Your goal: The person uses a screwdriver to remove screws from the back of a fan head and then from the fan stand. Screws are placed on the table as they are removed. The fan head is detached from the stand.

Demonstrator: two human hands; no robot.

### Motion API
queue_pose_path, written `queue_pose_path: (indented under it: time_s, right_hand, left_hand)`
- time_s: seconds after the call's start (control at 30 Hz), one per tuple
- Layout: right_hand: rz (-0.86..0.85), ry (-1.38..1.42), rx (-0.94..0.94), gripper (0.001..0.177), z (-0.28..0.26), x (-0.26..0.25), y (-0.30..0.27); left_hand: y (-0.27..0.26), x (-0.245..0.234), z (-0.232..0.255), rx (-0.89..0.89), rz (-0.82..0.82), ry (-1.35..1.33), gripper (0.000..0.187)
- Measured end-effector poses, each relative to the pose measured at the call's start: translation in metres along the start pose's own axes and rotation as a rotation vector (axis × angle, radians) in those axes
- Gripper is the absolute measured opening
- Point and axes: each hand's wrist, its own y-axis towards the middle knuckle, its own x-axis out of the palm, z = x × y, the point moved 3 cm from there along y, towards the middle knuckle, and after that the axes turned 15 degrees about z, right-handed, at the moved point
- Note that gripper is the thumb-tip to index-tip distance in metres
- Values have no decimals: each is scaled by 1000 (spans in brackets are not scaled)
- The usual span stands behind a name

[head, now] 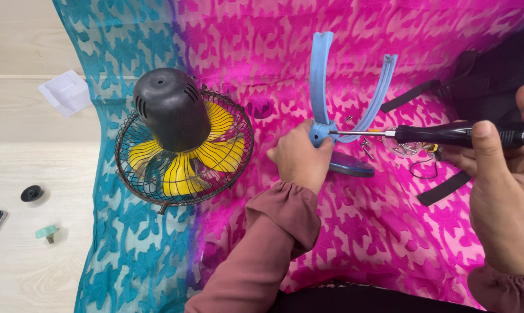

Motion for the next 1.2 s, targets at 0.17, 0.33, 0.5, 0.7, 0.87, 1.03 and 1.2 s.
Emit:
queue_pose_path:
  time_s: [0.17,0.33,0.5,0.7,0.87,1.03,1.2]
  right_hand:
    - [-69,509,128,68,12,4,4]
    - [-54,393,42,64,14,6,-4]
    - [-19,359,87,51,17,6,3]
    - [-40,446,91,60,18,3,0]
    - [-30,190,49,54,19,2,6]
    - [13,279,92,46,20,6,9]
    - [-4,136,-65,58,22,2,6]
  left_hand:
    - [1,-1,-3,-20,49,-44,30]
    - [2,-3,-5,-62,-1,-21,31]
    - [1,-6,-6,-80,-1,-29,41]
    - [0,-3,-5,-28,25,12,50]
    - [1,-4,-7,-58,-27,37,43]
    - [-1,-5,-5,-53,-6,24,44]
    - [-4,-5,-6,-68,-12,1,44]
